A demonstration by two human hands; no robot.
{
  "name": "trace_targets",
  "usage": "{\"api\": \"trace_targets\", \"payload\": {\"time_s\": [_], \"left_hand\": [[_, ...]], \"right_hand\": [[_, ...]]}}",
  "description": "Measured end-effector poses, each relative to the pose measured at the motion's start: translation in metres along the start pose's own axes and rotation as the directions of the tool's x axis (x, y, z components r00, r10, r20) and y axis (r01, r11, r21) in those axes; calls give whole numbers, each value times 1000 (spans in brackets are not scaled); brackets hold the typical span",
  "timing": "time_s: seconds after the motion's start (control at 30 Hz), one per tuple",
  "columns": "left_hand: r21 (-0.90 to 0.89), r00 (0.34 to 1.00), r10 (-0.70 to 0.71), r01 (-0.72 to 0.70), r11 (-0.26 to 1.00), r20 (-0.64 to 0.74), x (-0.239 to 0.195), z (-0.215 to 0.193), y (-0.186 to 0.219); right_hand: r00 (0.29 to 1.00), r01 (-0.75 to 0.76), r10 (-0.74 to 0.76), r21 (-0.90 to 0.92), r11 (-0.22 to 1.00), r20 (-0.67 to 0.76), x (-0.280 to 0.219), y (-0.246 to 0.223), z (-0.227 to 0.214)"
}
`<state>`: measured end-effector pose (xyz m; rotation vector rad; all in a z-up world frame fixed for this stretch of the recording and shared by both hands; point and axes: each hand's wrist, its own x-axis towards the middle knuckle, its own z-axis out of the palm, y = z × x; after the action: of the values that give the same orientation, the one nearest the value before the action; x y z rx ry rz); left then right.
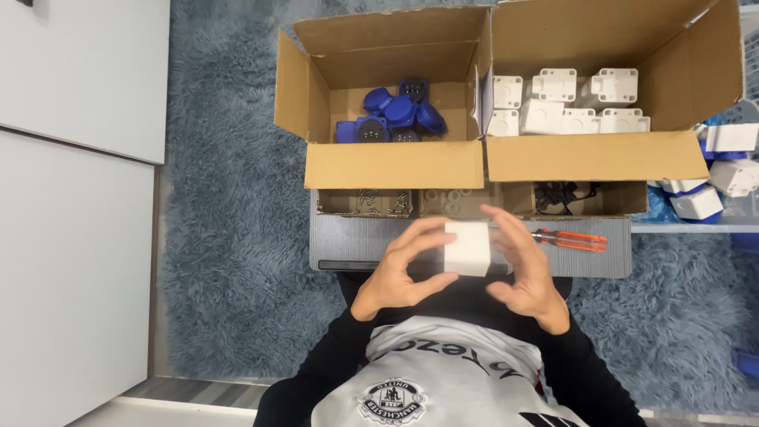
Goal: The person assembles small electrical components by hand, using a screwdriver to tighten screws on white and blue plastic boxes. They handle the components one at a time, picking them from a cardboard box and placing them back after assembly.
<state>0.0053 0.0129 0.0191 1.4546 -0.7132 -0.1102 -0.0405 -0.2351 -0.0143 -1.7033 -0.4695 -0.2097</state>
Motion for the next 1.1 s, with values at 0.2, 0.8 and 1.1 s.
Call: {"api": "trace_targets", "payload": {"time_s": [0.2,0.8,1.1], "left_hand": [[7,997,72,-72,997,1,0,5,-1],[2,1000,20,-20,1000,18,4,2,3],[-25,986,-134,137,990,98,-6,6,-16]], "right_hand": [[996,-84,86,101,991,-7,-4,8,0],[994,-105,105,13,994,-2,-5,2,-3],[997,15,-16,-15,1000,-78,-1,-1,-2]]}}
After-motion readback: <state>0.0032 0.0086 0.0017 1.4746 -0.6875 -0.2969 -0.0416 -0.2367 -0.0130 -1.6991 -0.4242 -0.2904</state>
